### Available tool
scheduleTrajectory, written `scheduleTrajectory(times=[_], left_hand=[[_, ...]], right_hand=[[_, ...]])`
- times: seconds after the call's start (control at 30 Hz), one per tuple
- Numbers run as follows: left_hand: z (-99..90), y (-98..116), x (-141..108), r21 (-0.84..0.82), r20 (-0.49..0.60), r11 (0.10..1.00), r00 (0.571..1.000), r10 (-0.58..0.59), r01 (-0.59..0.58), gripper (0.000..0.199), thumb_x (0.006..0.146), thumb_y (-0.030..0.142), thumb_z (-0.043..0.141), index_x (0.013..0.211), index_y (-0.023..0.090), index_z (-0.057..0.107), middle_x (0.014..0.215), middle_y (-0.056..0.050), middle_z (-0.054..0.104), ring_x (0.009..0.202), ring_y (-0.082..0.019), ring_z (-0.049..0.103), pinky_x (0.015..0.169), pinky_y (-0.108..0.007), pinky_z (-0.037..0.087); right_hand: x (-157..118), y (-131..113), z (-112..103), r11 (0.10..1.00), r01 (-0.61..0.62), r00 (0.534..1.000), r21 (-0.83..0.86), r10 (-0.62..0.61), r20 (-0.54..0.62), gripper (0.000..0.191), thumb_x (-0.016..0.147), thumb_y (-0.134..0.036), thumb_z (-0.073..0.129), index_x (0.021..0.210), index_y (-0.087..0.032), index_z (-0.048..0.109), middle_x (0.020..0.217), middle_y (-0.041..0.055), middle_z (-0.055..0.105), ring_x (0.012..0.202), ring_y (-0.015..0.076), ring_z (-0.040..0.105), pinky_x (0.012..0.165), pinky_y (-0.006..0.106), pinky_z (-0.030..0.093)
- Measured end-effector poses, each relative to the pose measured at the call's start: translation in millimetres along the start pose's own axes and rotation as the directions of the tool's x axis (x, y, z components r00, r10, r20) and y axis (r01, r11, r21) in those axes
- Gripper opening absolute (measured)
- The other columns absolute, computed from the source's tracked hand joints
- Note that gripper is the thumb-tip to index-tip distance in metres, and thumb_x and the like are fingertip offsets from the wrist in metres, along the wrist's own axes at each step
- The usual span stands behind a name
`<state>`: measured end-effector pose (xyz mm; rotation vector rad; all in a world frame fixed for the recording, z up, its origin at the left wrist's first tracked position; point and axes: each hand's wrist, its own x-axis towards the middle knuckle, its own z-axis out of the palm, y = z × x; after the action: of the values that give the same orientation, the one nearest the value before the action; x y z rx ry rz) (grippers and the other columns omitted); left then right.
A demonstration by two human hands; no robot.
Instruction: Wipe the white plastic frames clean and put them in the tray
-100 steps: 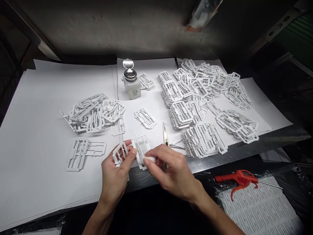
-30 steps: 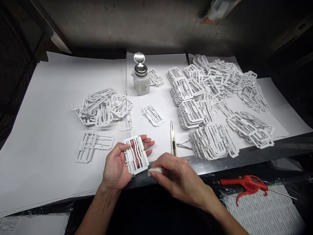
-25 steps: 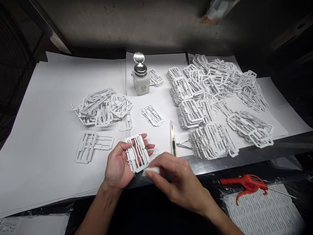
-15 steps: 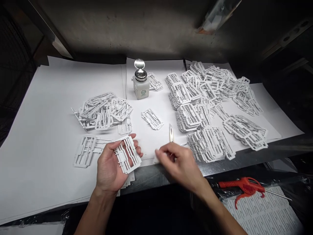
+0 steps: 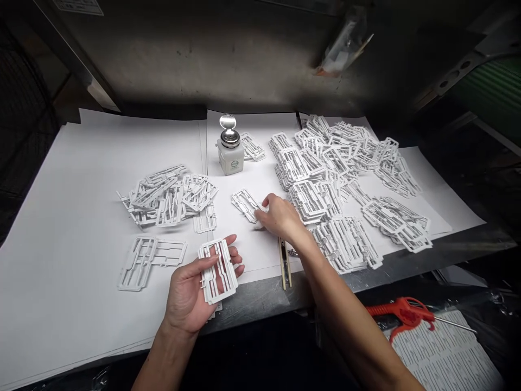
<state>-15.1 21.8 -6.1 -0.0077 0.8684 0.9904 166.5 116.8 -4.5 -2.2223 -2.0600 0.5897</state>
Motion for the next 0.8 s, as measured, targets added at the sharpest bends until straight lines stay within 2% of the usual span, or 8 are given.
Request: scheduleTrajectory(times=[0.1,0.23,0.37,0.5,0.67,0.73,0.8], left_hand=[[2.8,-0.4,0.6,0.0,0.004,1.0,1.0,-0.002,0.002,0.044,0.074,0.01,0.053,0.118,0.006,0.057,0.093,-0.013,0.061,0.087,-0.023,0.06,0.081,-0.04,0.051],[5.5,-1.7,2.4,0.027,0.025,1.0,1.0,0.01,-0.011,0.041,0.074,0.011,0.056,0.115,0.004,0.059,0.082,-0.009,0.058,0.075,-0.016,0.058,0.069,-0.03,0.052],[10.1,-4.7,6.5,0.156,-0.07,0.985,0.993,0.09,-0.079,0.035,0.073,0.012,0.063,0.107,0.007,0.062,0.084,-0.008,0.061,0.075,-0.015,0.059,0.069,-0.028,0.052],[14.0,-8.9,11.1,0.293,-0.091,0.928,0.959,0.268,-0.231,0.036,0.072,0.02,0.069,0.107,0.013,0.062,0.098,-0.01,0.065,0.084,-0.017,0.061,0.073,-0.03,0.052],[13.8,-13.8,8.9,0.333,-0.018,0.88,0.93,0.366,-0.34,0.039,0.066,0.018,0.073,0.104,0.015,0.064,0.091,-0.007,0.067,0.086,-0.021,0.063,0.075,-0.032,0.052],[12.3,-14.1,5.7,0.344,-0.035,0.871,0.922,0.386,-0.351,0.039,0.064,0.017,0.074,0.102,0.014,0.065,0.092,-0.008,0.067,0.087,-0.023,0.063,0.074,-0.034,0.053],[9.9,-13.9,2.7,0.361,-0.076,0.864,0.913,0.402,-0.35,0.041,0.063,0.018,0.076,0.102,0.014,0.065,0.093,-0.008,0.068,0.088,-0.024,0.063,0.074,-0.034,0.053]], right_hand=[[-2.3,-7.6,-2.6,0.997,0.038,0.999,-0.072,-0.041,-0.029,0.017,0.082,-0.024,0.054,0.094,-0.014,0.059,0.083,0.0125,0.065,0.077,0.031,0.061,0.057,0.031,0.039],[-7.8,-15.0,-9.0,0.989,0.081,0.994,-0.122,-0.09,-0.069,0.013,0.082,-0.018,0.052,0.089,-0.011,0.061,0.08,0.0148,0.065,0.075,0.0321,0.061,0.058,0.033,0.038],[-20.2,-7.8,-17.4,0.993,0.089,0.994,-0.076,-0.093,-0.059,0.012,0.079,-0.023,0.057,0.083,-0.013,0.062,0.072,0.0105,0.064,0.066,0.0271,0.06,0.052,0.029,0.036],[-51.2,1.1,-16.9,0.993,0.112,0.994,0.045,-0.112,-0.004,0.02,0.083,-0.036,0.057,0.088,-0.017,0.06,0.066,0.0031,0.063,0.06,0.0193,0.058,0.047,0.024,0.035],[-95.8,-1.9,-6.5,0.971,0.129,0.99,0.202,-0.136,0.023,0.017,0.086,-0.034,0.057,0.091,-0.017,0.059,0.058,0.0002,0.058,0.053,0.0174,0.053,0.051,0.026,0.034],[-105.1,0.6,-6.4,0.93,0.143,0.984,0.338,-0.17,0.05,0.015,0.086,-0.033,0.059,0.091,-0.019,0.059,0.056,-0.003,0.055,0.05,0.0146,0.05,0.051,0.024,0.034],[-107.7,7.6,-9.5,0.85,0.124,0.978,0.511,-0.193,0.083,0.017,0.086,-0.037,0.062,0.091,-0.02,0.06,0.056,-0.005,0.054,0.049,0.0124,0.049,0.047,0.022,0.034]])
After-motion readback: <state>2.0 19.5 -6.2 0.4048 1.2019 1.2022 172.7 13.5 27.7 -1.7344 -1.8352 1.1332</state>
